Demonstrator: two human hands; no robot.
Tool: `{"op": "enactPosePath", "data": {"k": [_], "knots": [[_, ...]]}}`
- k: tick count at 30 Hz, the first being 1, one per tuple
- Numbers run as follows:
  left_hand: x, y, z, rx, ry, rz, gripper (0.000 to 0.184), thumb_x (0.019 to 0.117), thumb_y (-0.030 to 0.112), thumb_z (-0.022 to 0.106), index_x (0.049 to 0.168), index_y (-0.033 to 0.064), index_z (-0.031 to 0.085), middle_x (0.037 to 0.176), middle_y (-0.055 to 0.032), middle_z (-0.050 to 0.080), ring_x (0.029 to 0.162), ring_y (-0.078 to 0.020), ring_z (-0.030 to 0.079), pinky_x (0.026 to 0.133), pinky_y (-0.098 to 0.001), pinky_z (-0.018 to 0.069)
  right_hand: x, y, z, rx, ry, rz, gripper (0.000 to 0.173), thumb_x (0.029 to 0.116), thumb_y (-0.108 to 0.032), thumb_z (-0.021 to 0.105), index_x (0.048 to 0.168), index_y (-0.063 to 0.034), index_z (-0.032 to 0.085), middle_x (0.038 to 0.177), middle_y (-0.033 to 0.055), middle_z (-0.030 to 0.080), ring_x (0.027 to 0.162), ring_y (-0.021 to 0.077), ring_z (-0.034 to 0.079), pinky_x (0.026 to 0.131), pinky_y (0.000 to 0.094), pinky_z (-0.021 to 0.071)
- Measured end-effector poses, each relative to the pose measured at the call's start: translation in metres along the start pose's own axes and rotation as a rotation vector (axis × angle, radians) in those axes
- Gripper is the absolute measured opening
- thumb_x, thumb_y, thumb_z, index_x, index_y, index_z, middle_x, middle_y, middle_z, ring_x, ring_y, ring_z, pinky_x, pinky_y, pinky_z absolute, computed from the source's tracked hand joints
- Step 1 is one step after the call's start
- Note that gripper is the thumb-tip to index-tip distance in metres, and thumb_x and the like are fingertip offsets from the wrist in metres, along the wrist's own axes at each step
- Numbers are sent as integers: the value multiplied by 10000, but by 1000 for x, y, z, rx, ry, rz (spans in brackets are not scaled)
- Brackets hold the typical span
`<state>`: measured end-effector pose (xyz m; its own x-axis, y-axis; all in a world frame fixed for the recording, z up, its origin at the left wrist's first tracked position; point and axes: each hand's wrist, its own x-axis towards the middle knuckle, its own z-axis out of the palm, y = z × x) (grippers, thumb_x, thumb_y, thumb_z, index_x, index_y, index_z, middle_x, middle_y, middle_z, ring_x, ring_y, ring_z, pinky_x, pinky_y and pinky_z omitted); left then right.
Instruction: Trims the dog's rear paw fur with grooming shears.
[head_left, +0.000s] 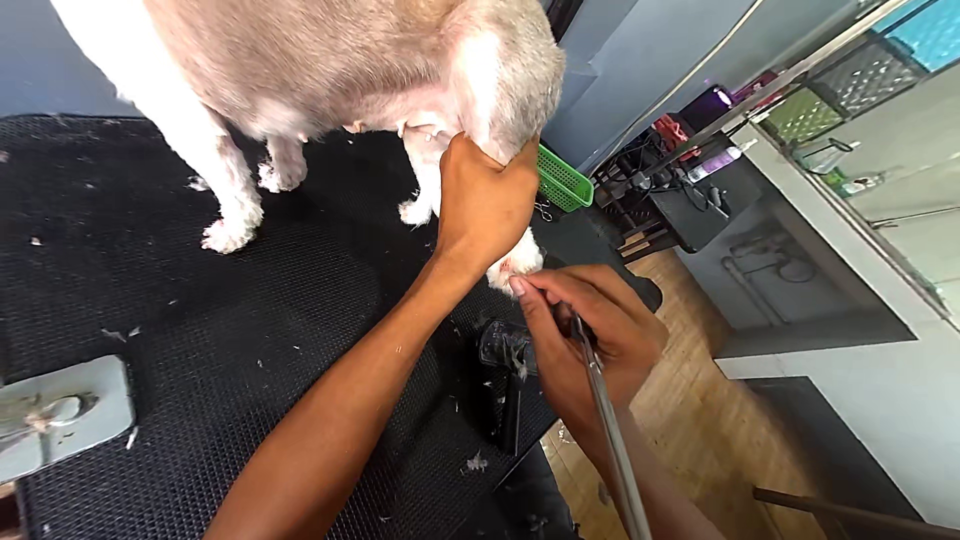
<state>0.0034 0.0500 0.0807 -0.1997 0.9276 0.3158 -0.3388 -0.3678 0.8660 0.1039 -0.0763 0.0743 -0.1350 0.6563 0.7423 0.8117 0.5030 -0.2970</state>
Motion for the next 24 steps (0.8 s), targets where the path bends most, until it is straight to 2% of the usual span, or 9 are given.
{"op": "enactPosePath", "data": {"k": [6,9,12,14,17,21,24], "knots": [[0,1,0,-6,6,-4,68,934,84,686,954,74,621,710,17,625,588,-49,605,578,-236,537,23,-9,-1,-1,-40,40,80,928,-81,737,979,-38,781,850,4,659,670,11,572,537,144,455],[1,0,0,1,18,-4,75,927,91,691,941,77,618,699,19,621,576,-47,603,568,-233,538,30,-14,-4,64,3,66,83,946,-78,724,991,-23,767,844,-5,665,691,14,596,559,138,477],[1,1,-1,22,18,1,67,921,101,691,946,79,633,722,20,633,619,-46,618,608,-243,538,25,-14,-10,73,57,20,135,956,-88,700,1063,-12,730,949,27,650,733,53,615,587,168,521],[2,3,-1,30,15,5,73,918,99,693,939,85,624,704,27,621,600,-39,603,588,-237,528,12,-11,-11,-13,59,-78,271,883,-161,760,1115,-30,716,1021,47,573,727,46,547,575,154,469],[2,4,-3,57,3,1,75,918,110,690,950,87,626,723,23,628,616,-45,610,594,-248,531,-11,-5,-1,-139,69,-170,284,824,-220,823,1078,-109,762,1070,61,497,816,52,519,681,141,463],[2,7,-3,97,6,-31,83,921,134,693,908,100,619,686,26,607,585,-57,599,561,-257,519,-15,9,14,-157,101,-187,221,827,-170,820,1042,-127,795,1073,85,501,843,67,523,719,150,468],[1,8,-3,123,17,-51,104,924,159,695,911,107,606,676,27,592,572,-62,592,552,-265,516,-7,16,20,-164,134,-215,164,845,-177,798,1004,-140,806,1045,80,503,845,69,507,711,150,435]]}}
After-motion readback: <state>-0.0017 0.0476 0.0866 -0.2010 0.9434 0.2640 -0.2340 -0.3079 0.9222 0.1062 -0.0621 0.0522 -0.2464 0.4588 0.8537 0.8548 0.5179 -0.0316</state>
